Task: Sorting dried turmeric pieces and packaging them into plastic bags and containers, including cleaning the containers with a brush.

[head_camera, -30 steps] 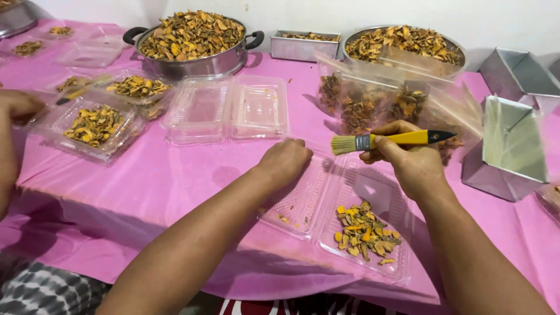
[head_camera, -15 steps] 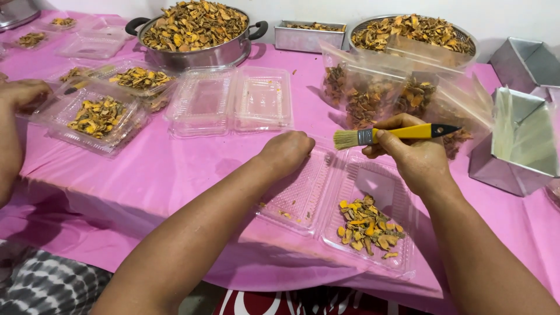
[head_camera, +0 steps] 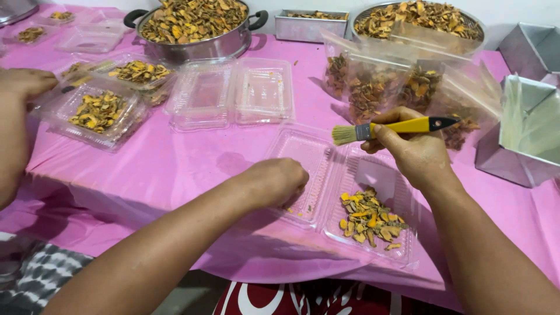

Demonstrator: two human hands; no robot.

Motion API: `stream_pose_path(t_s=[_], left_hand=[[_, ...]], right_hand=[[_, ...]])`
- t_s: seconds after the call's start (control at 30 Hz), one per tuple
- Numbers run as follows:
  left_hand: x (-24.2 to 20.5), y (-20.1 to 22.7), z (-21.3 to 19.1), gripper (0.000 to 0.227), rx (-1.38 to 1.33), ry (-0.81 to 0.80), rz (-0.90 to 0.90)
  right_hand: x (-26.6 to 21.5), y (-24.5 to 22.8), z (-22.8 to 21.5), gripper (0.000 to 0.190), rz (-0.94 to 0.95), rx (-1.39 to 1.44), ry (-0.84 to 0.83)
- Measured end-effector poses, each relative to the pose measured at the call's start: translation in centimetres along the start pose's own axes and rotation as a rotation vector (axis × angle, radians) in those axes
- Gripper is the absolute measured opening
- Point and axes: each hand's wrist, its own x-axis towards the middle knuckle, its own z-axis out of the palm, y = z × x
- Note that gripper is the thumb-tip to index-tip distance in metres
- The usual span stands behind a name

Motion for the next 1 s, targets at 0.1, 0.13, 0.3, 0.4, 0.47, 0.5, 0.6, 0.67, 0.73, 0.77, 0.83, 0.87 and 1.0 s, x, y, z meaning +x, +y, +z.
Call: stream_pose_path(t_s=[0.1, 0.13, 0.3, 0.4, 0.47, 0.5, 0.6, 0.67, 0.73, 0.77, 0.83, 0.87, 1.0], left_hand=[[-1.3, 0.1, 0.0, 0.014, -0.005, -0.02, 0.048], [-1.6, 0.1, -0.2, 0.014, -0.005, -0.017, 0.048], [-1.6, -0.7, 0.7, 0.009, -0.045, -0.011, 0.079], [-1.3, -1.0, 1.5, 0.007, -0.002, 0.102, 0.152], [-1.5, -0.8, 2.3, 0.007, 0.022, 0.132, 0.186], [-1.7, -0.7, 2.6, 0.008, 0.046, 0.167, 0.216], [-1.3, -0.7, 3.6, 0.008, 0.157, 0.221, 0.284], [-1.2, -0.6, 3.5, 0.008, 0.157, 0.162, 0.241], [-1.5, -0.3, 2.7, 0.009, 0.154, 0.101, 0.201], [-1.7, -0.2, 2.0, 0.008, 0.039, 0.068, 0.138], [-1.6, -0.2, 1.1, 0.011, -0.075, 0.036, 0.073], [-1.2, -0.4, 1.0, 0.011, 0.005, 0.036, 0.086], [-1.8, 2.0, -2.4, 0.014, 0.11, 0.056, 0.124]], right_hand=[[-0.2, -0.3, 0.1, 0.019, -0.002, 0.011, 0.004], [-0.2, -0.4, 0.1, 0.019, -0.004, 0.01, 0.003], [-0.1, -0.3, 0.0, 0.021, 0.023, -0.017, -0.005], [-0.3, -0.7, 0.1, 0.02, 0.015, -0.018, 0.001], [-0.4, -0.9, 0.2, 0.021, 0.016, -0.054, -0.003], [-0.4, -1.0, 0.3, 0.021, 0.012, -0.091, -0.011], [-0.7, -1.5, 0.5, 0.023, 0.021, -0.105, -0.006], [-0.8, -1.9, 0.6, 0.022, 0.011, -0.107, -0.002], [-1.0, -2.1, 0.6, 0.022, 0.006, -0.112, 0.003], [-1.1, -2.1, 0.6, 0.021, -0.001, -0.089, 0.013], [-1.2, -2.2, 0.7, 0.021, -0.009, -0.065, 0.022], [-1.3, -2.2, 0.8, 0.02, -0.023, -0.067, 0.023], [-1.0, -2.4, 0.5, 0.02, -0.035, -0.115, 0.013]])
